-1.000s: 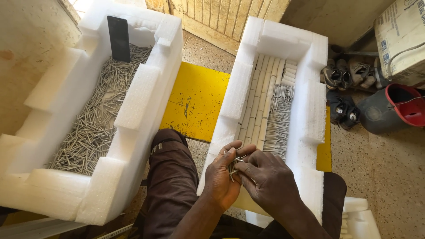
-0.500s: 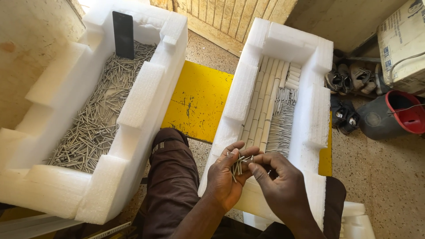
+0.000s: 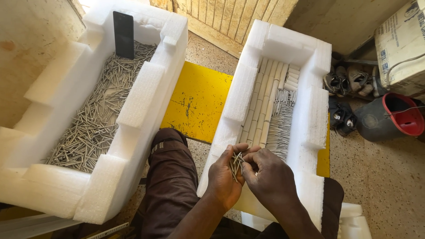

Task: Organizing small metal rods into a foam packaging container

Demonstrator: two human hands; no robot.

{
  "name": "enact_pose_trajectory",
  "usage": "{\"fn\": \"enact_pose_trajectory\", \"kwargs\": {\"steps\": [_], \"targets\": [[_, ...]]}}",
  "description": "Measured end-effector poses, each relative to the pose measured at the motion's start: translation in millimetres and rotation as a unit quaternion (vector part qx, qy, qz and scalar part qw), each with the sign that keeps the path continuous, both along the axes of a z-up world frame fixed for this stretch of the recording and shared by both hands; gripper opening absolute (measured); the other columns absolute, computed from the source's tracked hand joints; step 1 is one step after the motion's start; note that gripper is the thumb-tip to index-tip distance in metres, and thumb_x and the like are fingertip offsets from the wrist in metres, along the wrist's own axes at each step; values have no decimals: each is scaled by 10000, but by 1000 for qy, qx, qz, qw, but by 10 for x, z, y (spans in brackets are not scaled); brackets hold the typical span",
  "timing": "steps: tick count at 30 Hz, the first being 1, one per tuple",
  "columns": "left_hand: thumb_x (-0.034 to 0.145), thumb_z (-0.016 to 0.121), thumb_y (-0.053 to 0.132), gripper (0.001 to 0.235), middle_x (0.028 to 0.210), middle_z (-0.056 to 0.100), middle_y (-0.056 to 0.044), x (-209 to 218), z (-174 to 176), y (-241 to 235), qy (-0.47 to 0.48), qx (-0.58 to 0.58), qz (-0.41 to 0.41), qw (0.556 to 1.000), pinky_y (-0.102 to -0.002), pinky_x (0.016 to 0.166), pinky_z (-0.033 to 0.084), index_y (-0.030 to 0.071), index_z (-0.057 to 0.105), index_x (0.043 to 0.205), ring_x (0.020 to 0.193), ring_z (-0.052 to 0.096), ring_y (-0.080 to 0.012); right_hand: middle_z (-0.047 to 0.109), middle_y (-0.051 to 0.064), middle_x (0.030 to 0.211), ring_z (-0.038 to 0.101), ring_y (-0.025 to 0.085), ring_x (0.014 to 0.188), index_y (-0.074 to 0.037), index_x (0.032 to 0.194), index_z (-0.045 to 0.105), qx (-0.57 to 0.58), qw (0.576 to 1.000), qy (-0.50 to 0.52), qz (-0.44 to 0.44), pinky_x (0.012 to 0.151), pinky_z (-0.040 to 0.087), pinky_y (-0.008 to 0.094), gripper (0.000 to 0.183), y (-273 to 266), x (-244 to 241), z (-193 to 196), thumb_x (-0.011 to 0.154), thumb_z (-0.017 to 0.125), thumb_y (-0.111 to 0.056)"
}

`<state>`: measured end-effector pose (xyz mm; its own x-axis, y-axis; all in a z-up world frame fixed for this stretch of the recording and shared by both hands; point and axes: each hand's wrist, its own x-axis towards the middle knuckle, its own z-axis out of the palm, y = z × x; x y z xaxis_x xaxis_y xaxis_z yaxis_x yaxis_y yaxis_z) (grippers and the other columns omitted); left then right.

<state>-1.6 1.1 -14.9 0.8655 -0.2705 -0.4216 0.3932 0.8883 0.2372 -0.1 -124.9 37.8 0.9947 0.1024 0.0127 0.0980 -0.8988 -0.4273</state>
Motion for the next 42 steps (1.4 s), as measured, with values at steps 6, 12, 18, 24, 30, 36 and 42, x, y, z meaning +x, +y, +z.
{"fn": "enact_pose_trajectory", "kwargs": {"steps": [6,12,18,24,30,36,42], "targets": [[1160,324,368,511,1318,707,-219,12,-87,1,-56,-21,-12,998,-340,894,596,2,544,1441,1046,700,-215,838,-5,1019,789,151,731,-120,1079,819,60,992,109,-38,657,637,306,242,148,-16,182,868,782,-233],[1175,332,344,462,1246,713,-213,13,-197,-34,-82,-62,35,994,-386,995,581,19,584,1386,1084,696,-232,857,15,994,794,160,696,-139,1118,801,92,995,9,-30,612,635,325,230,65,-91,147,908,744,-214],[1145,257,530,626,1085,674,-192,49,-141,-53,-89,-48,48,994,-474,911,550,16,562,1333,1044,670,-317,809,20,1045,789,150,878,-127,1051,800,94,992,-43,72,762,656,312,231,-58,-243,-37,833,827,-198],[1147,419,286,381,1092,677,-148,28,-125,-61,-64,-3,45,997,-409,919,582,39,528,1416,1054,663,-269,830,55,1043,807,167,874,-78,1019,821,136,985,-95,37,760,677,286,238,70,-274,-135,786,861,-106],[1094,570,260,349,1016,682,-83,63,-189,-87,-55,-5,60,997,-363,832,617,89,545,1397,929,713,-215,828,81,1079,816,163,828,-65,1097,782,159,980,-108,57,673,696,262,269,46,-352,-48,835,823,-104],[1146,392,458,484,1053,674,-167,84,-191,-8,-55,3,45,998,-410,755,610,48,564,1339,892,715,-276,791,34,1000,762,114,790,-74,1029,797,194,970,-143,40,640,648,226,217,-75,-433,34,819,843,-98],[1138,455,304,345,1072,703,-159,43,-160,-65,-55,-7,45,997,-421,924,594,46,592,1322,1017,704,-282,745,33,1049,727,121,824,-75,1117,822,118,983,-134,32,660,626,247,276,-35,-375,-174,846,830,-128]]}}
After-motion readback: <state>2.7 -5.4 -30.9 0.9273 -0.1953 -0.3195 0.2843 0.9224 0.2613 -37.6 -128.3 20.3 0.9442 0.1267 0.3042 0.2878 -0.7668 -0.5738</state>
